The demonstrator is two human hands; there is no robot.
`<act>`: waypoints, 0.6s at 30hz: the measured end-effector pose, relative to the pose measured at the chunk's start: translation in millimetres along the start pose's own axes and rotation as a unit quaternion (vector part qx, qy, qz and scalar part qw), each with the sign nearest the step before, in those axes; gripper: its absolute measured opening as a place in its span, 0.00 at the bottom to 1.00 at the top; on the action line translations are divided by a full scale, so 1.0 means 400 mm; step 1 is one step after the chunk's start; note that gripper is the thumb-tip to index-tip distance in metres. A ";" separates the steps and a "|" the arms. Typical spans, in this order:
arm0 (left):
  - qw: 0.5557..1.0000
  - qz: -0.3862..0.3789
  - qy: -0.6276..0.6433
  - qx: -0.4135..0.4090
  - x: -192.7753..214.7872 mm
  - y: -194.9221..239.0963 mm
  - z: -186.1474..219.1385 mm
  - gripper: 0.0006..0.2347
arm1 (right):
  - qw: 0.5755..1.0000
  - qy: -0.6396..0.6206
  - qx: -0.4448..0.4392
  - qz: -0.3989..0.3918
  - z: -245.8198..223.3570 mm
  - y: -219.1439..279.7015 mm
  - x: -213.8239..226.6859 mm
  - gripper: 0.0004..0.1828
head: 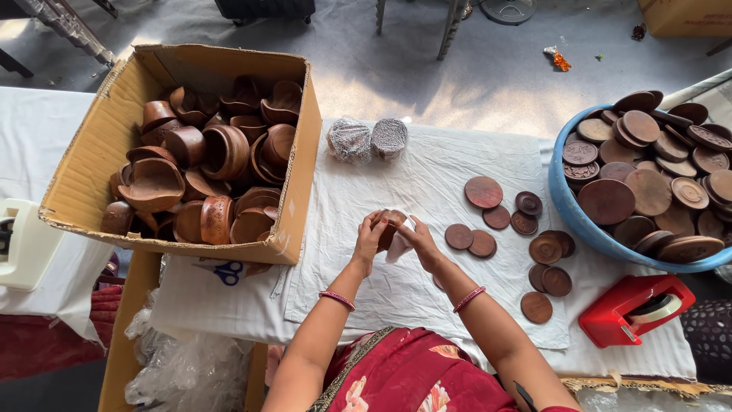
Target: The person sits at a table and wipes small, round wooden items with a white cloth. They pick up each item, rub it with the cloth, and place it back on the table. A cardboard box and a blue bowl filled with similar wooden items are visible nearby.
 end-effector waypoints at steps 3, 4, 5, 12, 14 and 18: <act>0.985 -0.011 0.148 0.084 -0.028 0.040 0.033 0.29 | 0.995 0.055 0.072 -0.047 -0.098 0.063 -0.079 0.28; 0.986 -0.012 0.147 0.081 -0.020 0.010 0.018 0.29 | 0.995 0.055 0.076 -0.047 -0.090 0.059 -0.082 0.28; 0.974 -0.029 0.206 0.087 -0.011 -0.011 -0.008 0.28 | 0.976 0.154 0.135 -0.068 -0.082 0.066 -0.089 0.25; 0.965 -0.056 0.255 0.031 0.006 -0.012 -0.012 0.26 | 0.981 0.029 0.003 0.190 -0.211 0.089 -0.085 0.26; 0.973 -0.069 0.221 0.012 -0.022 -0.013 -0.018 0.26 | 0.981 0.083 0.003 0.175 -0.098 0.038 -0.069 0.30; 0.973 -0.098 0.204 0.040 -0.069 0.005 -0.010 0.26 | 0.922 0.346 0.150 0.092 -0.097 0.067 -0.146 0.35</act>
Point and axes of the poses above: each hand's wrist, its own y-axis away from the middle knuckle, its own x-axis out of the back of the hand, z = x × y, the point moved 2 cm from there along -y, towards the middle knuckle, and after that the axes turned 6 degrees about x, right-handed, at the moved point
